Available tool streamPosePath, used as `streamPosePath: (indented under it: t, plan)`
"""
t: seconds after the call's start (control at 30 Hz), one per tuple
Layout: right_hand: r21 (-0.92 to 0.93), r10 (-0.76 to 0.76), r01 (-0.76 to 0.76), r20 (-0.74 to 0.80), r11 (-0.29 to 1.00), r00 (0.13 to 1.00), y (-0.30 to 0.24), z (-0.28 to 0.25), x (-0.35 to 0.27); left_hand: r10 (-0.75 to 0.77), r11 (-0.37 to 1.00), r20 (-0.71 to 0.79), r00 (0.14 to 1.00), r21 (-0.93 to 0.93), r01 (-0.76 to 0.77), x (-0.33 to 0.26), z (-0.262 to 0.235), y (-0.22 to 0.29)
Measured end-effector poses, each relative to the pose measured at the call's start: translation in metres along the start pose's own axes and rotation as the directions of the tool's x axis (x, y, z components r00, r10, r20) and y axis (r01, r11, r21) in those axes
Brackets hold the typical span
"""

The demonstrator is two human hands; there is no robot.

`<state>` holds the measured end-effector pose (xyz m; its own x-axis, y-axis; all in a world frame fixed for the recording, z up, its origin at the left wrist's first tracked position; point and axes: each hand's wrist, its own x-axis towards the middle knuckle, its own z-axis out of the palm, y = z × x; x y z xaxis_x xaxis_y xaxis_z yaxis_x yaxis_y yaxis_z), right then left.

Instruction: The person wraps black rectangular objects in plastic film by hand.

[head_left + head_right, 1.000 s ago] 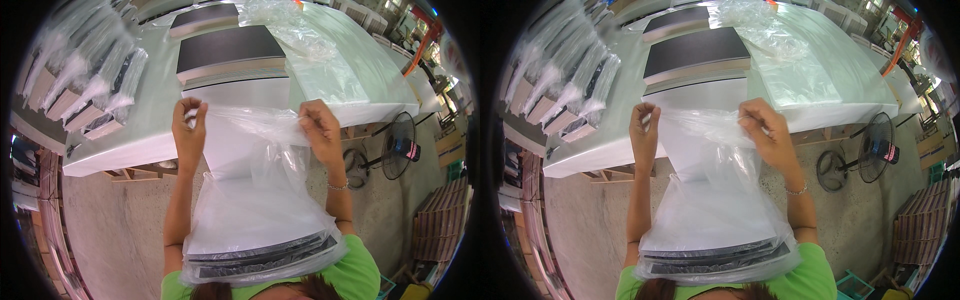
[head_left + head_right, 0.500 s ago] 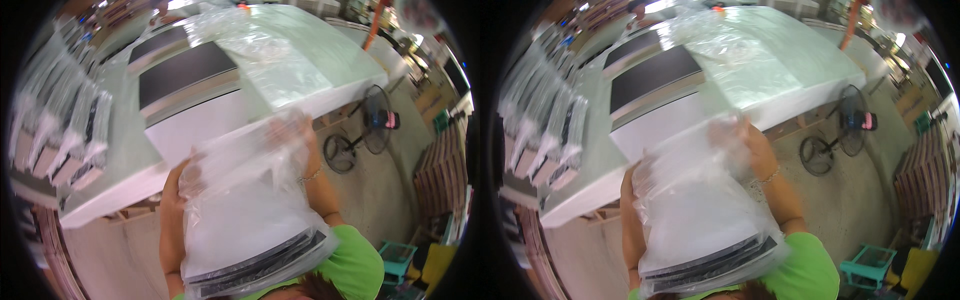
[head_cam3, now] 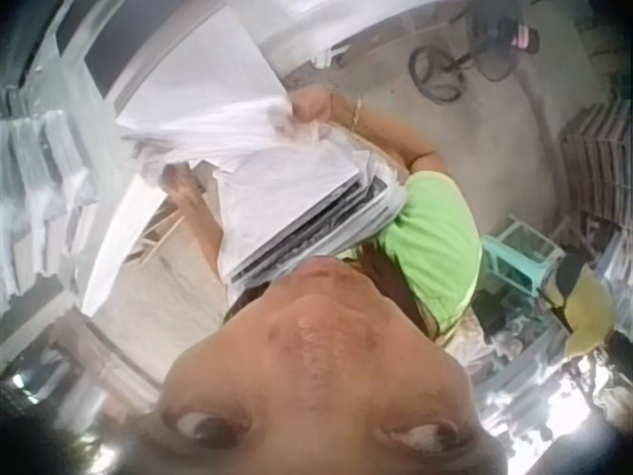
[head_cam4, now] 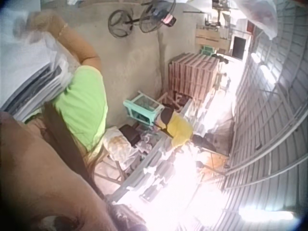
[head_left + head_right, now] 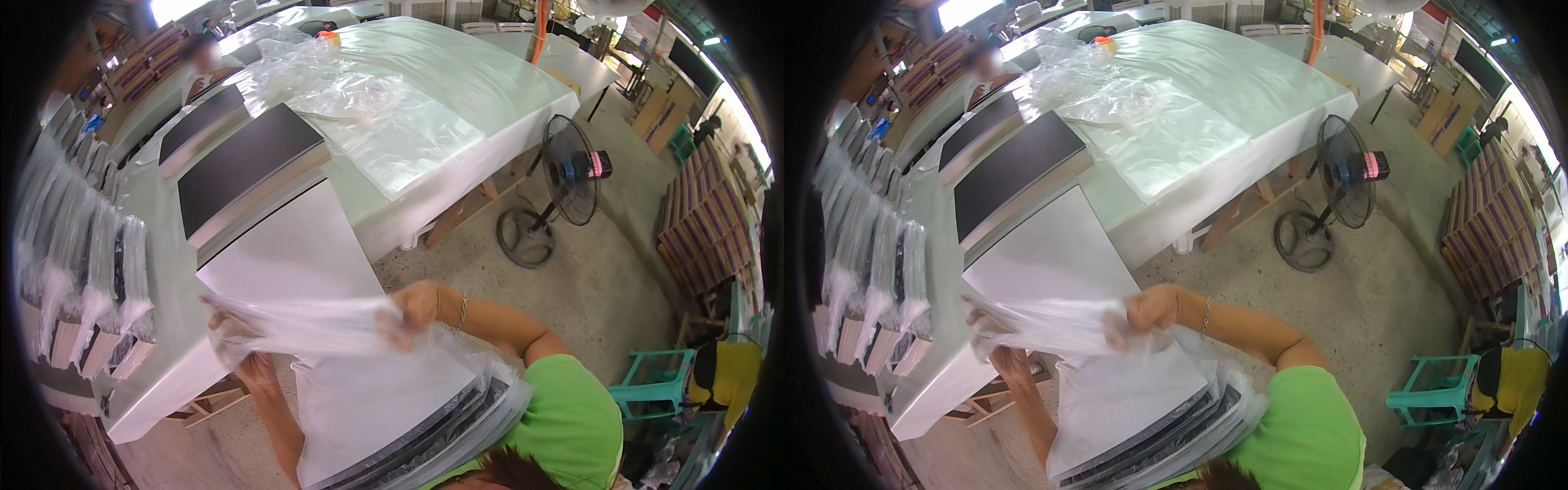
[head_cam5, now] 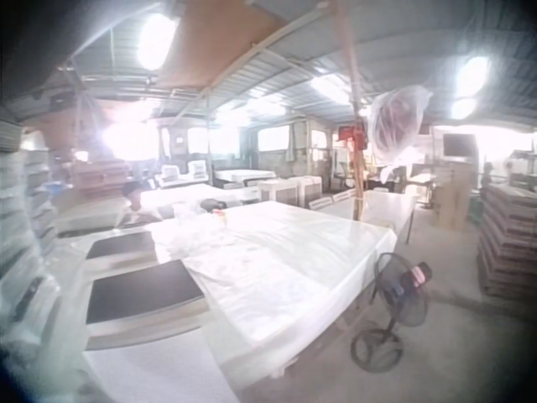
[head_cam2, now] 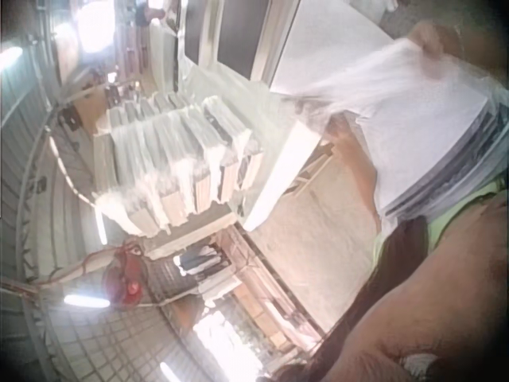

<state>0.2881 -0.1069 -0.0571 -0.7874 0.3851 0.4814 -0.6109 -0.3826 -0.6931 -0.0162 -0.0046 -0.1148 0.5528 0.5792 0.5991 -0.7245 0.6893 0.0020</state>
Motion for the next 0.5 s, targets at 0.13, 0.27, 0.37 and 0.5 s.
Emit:
streamPosePath:
  t: [0.13,0.27,0.37,0.5]
  plan:
    - [-0.045,-0.426,0.428,-0.232,0.903,0.874,-0.035,-0.001,-0.011,-0.165,0.749,-0.161,0.973,0.622,0.23,-0.017,0.006,-0.013]
    - [-0.251,-0.601,0.546,-0.336,0.799,0.726,-0.066,-0.005,-0.018,-0.108,0.623,-0.44,0.892,0.669,0.406,-0.006,0.048,-0.033]
    - [-0.197,-0.527,0.489,-0.273,0.849,0.805,-0.079,-0.005,-0.004,0.226,0.607,-0.471,0.853,0.753,0.255,-0.002,0.061,-0.018]
    - [-0.334,-0.372,0.212,-0.542,0.918,0.753,-0.088,-0.023,-0.002,0.525,0.274,-0.346,0.777,0.934,0.231,0.044,0.074,-0.003]
